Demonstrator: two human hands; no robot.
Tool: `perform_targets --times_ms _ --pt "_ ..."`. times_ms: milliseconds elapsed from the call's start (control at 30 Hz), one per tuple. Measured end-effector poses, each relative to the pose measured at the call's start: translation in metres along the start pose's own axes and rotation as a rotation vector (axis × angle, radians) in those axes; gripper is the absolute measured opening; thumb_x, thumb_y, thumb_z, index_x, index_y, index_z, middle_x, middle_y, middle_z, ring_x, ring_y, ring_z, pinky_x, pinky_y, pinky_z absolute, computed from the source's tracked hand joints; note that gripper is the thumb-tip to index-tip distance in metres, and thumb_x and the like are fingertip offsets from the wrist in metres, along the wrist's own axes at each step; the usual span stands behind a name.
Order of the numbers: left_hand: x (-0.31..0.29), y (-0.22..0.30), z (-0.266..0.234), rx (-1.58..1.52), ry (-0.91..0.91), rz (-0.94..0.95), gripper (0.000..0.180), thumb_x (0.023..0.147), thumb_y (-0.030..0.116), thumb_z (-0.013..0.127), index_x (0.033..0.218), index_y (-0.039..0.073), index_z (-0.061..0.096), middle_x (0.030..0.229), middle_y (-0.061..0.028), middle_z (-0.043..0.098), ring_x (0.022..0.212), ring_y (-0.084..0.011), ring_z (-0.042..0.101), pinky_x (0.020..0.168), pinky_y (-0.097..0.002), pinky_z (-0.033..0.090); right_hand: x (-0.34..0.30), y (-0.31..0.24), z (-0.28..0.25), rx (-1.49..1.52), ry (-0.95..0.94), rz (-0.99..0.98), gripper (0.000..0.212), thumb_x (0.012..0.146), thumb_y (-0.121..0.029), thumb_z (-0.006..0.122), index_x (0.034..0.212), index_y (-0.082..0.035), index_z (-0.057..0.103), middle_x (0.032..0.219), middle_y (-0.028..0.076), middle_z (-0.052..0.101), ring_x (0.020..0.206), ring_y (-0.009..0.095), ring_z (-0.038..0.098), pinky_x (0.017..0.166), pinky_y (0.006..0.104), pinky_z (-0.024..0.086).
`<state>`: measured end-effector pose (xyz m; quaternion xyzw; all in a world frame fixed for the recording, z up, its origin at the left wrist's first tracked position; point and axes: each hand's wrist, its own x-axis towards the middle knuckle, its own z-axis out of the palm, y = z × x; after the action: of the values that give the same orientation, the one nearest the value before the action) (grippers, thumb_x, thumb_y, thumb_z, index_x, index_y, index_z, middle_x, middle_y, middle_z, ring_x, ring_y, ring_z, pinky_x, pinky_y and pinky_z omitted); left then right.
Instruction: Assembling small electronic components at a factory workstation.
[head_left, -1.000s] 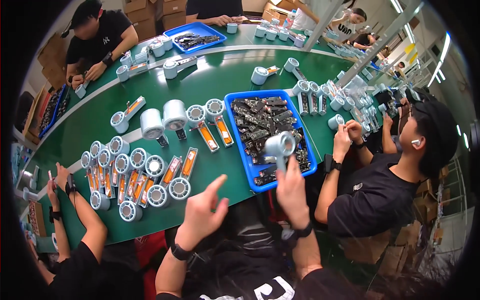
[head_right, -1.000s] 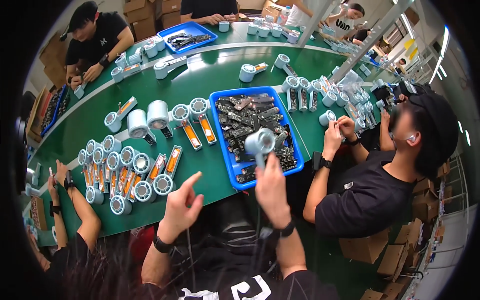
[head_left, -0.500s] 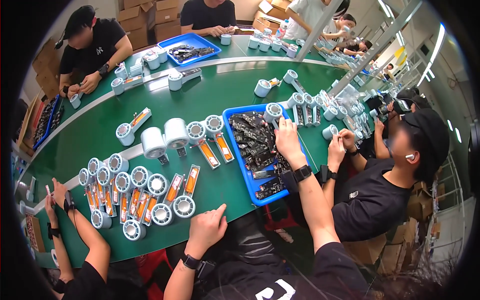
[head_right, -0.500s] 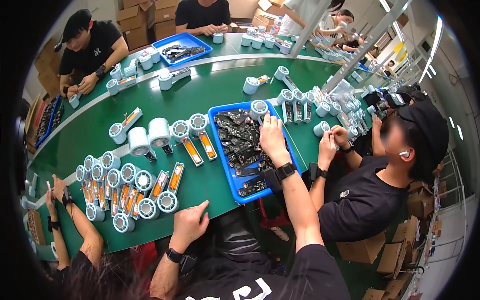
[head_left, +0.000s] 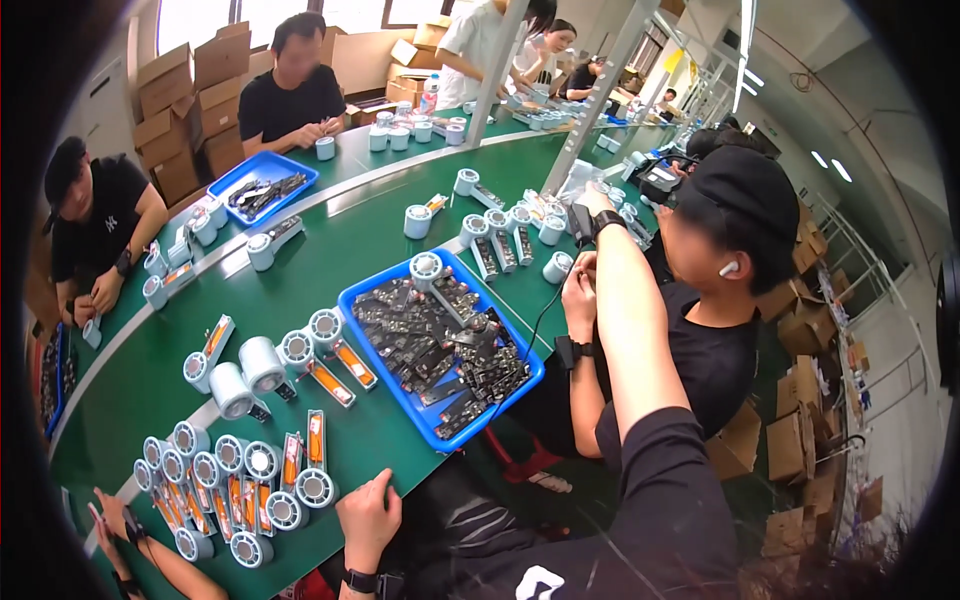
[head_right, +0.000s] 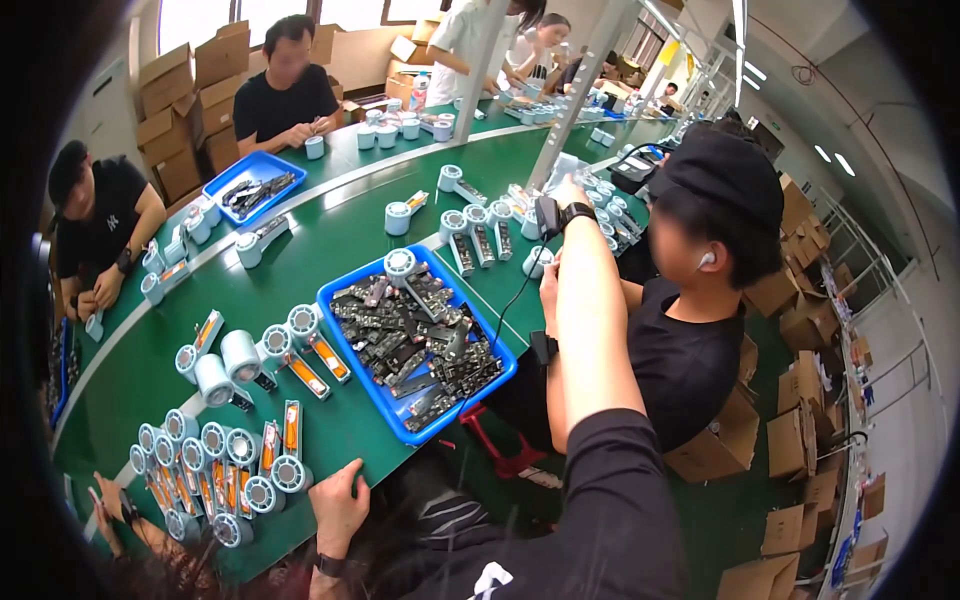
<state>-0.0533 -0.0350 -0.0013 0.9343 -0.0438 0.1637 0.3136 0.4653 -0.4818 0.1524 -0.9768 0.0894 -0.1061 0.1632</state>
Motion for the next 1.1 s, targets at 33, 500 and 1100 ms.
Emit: perform_targets --times_ms 33,500,1100 --pt "-0.005 -0.002 -0.003 0.016 0.017 0.008 0.026 0.082 0.011 0.07 0.108 0.008 0.071 0.083 -0.0102 0.071 0.07 -0.0303 0.068 0.061 -0.0419 0.053 0.01 0.011 0.007 -0.03 -0.001 0.0 0.074 0.084 -0.028 0.068 0.15 -0.006 0.041 0.117 0.031 0.066 0.113 0.041 0.065 0.099 0.0481 0.051" --pt "-0.005 -0.015 0.001 -0.154 0.097 -0.191 0.025 0.08 0.003 0.08 0.083 0.007 0.056 0.056 -0.004 0.047 0.045 -0.0167 0.047 0.044 -0.0312 0.035 0.151 0.094 0.053 -0.623 0.077 -0.494 0.017 0.086 -0.023 0.058 0.091 -0.011 0.069 0.092 0.016 0.07 0.086 0.034 0.069 0.075 0.0471 0.054" --pt "0.002 -0.001 -0.011 -0.086 0.014 -0.276 0.027 0.079 0.013 0.081 0.075 0.009 0.055 0.057 -0.0042 0.053 0.048 -0.023 0.056 0.046 -0.0354 0.043 0.031 -0.22 0.198 -0.248 -0.32 -0.691 0.064 0.065 -0.012 0.081 0.128 -0.017 0.067 0.125 0.014 0.068 0.12 0.034 0.063 0.102 0.049 0.05"
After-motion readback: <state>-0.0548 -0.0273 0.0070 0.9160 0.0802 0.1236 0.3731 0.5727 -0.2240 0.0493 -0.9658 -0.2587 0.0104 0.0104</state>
